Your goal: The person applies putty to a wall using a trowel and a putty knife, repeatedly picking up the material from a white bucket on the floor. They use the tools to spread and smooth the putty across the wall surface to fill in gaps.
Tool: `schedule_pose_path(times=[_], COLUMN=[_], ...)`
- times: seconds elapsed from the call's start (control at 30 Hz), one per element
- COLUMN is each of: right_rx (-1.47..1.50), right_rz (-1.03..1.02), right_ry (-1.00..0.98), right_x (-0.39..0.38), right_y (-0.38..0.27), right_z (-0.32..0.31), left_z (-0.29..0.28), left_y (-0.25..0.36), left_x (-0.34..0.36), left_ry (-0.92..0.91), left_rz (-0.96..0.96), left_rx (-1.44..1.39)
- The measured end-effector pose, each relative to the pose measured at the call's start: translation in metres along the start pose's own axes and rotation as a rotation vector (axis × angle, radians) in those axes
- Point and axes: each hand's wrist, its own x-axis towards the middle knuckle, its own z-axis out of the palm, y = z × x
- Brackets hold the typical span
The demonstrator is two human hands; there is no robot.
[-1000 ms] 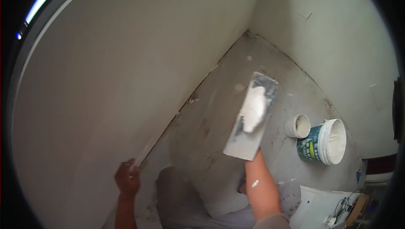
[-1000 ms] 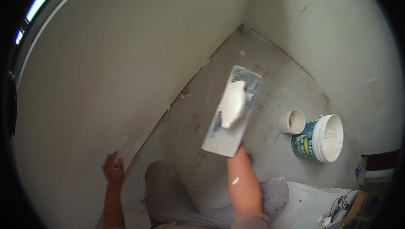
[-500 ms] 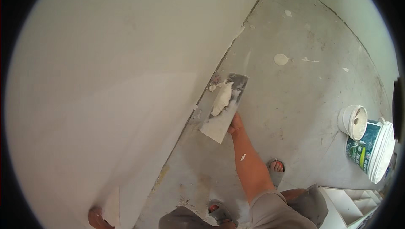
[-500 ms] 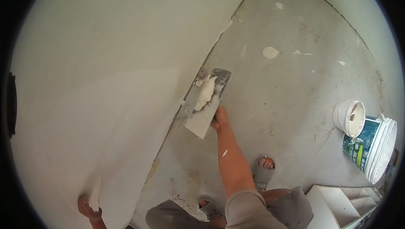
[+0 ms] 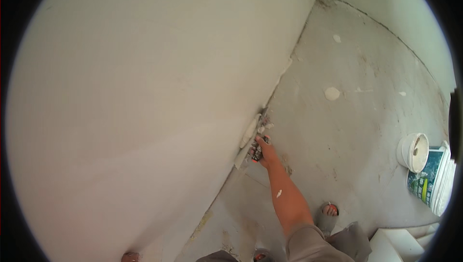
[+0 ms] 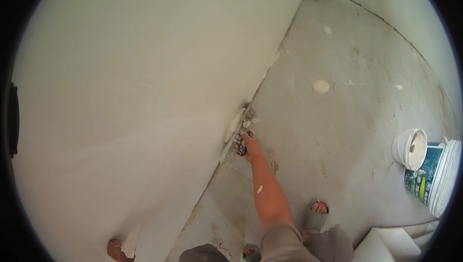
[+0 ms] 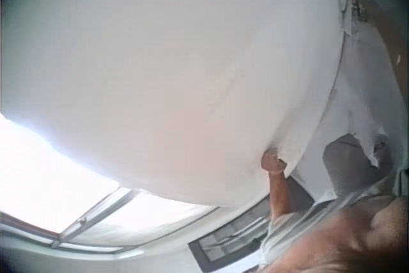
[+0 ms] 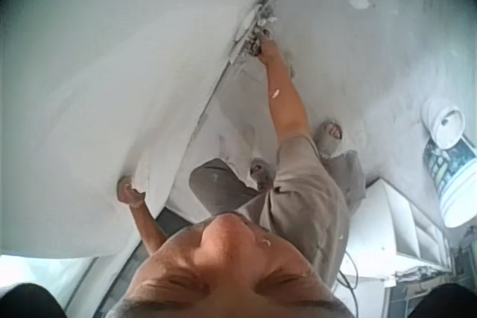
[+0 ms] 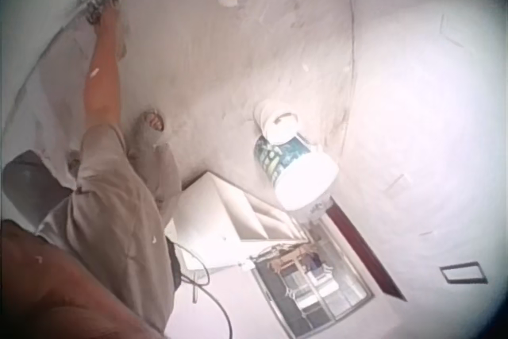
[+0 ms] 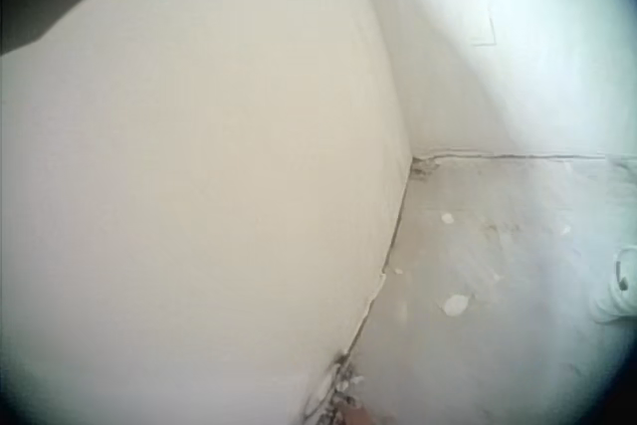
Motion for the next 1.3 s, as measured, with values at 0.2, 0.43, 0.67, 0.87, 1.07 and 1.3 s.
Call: schedule_pose_path(times=[0.2, 0.43, 0.67, 0.87, 1.07, 1.3], right_rx=[-0.017, -0.128, -0.538, -0.263, 0.037, -0.029], right_rz=[-0.220, -0.495, -0.543, -0.453, -0.111, -0.050], right_ry=[-0.133, -0.329, -0.601, -0.583, -0.026, 0.036], right_x=[-0.041, -0.195, -0.357, -0.245, -0.095, -0.007], right_y=[-0.029, -0.090, -0.040, 0.005, 0.067, 0.092], right_z=[0.060, 0.238, 0.365, 0.201, -0.054, -0.043], left_z=[0.005, 0.008, 0.036, 0.050, 0.050, 0.047], left_y=[0.016, 0.023, -0.008, -0.024, -0.016, -0.031], left_x=[0.011, -0.003, -0.001, -0.010, 0.019, 0.033], left_ry=[0.237, 0.183, 0.266, 0.432, 0.540, 0.558], left_rz=[0.018, -0.067, -0.074, -0.064, -0.021, -0.045], left_rx=[0.026, -0.272, -0.567, -0.301, 0.430, 0.636])
